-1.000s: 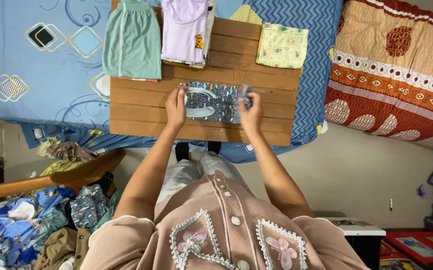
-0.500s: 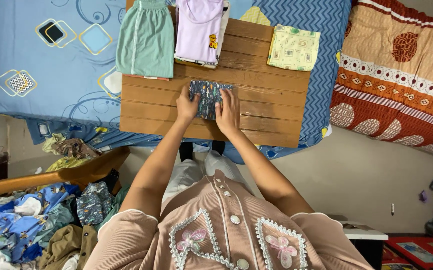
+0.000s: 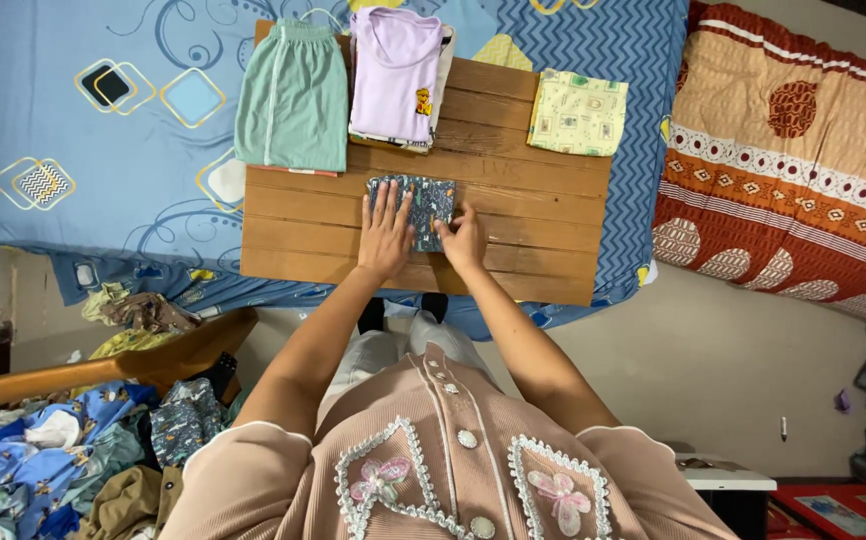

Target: Folding small baby clothes on a table and putting them in a drawer.

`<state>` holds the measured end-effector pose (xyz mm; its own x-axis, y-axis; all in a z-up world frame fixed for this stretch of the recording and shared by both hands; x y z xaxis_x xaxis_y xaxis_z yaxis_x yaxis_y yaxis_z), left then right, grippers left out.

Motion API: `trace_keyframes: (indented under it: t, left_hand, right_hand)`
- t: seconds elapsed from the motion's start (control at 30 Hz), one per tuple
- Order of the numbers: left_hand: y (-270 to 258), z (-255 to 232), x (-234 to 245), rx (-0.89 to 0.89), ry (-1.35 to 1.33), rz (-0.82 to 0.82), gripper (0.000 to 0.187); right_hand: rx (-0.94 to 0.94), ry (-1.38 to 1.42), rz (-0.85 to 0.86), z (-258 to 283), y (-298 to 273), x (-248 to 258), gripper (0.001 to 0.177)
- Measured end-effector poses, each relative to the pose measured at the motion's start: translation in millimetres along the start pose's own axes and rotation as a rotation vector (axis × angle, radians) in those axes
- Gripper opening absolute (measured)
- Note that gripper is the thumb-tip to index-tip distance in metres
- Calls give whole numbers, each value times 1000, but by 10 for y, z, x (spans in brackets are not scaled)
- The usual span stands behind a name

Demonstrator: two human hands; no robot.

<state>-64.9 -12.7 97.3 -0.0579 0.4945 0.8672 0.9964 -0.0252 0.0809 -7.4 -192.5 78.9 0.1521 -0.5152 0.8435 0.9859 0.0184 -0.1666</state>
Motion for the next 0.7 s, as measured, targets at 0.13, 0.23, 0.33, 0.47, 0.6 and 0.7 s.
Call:
trace_keyframes:
  t: [0.13,0.23,0.33,0.47,0.6,0.7]
  left_hand:
    - [-110,55,-89,111,-345,-95,56]
    - [-58,181,-82,555,-1103,-57,54]
    - [-43,40,468,941,-1889,80,61]
    - [-26,43,594,736,-2455,235,66]
    - [-3,155,426,612,-2401,215,47]
    - [5,-26,754,638,-2363,272,46]
  right_hand:
    - [-136,337,119,-498,335,-610,43]
    - [50,627,155,-83,243,-197,25]
    - [289,486,229,587,-144,568,24]
    - [875,16,157,963,-538,1089,30]
    - [1119,-59,61,1114,-804,1505,22]
    - [801,315,-12,1039,-698,1613,30]
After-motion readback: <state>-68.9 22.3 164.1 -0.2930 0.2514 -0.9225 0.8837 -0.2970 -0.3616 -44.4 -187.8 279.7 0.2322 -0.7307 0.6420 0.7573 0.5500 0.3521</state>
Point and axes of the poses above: each hand's wrist, its own y-axis towards the middle knuckle, its own x-axis out of the back of the hand, z = x × y, the point moved 1 cm from there along y, towards the middle knuckle, and after that the axes turned 7 degrees about -y, right-handed, at the moved point
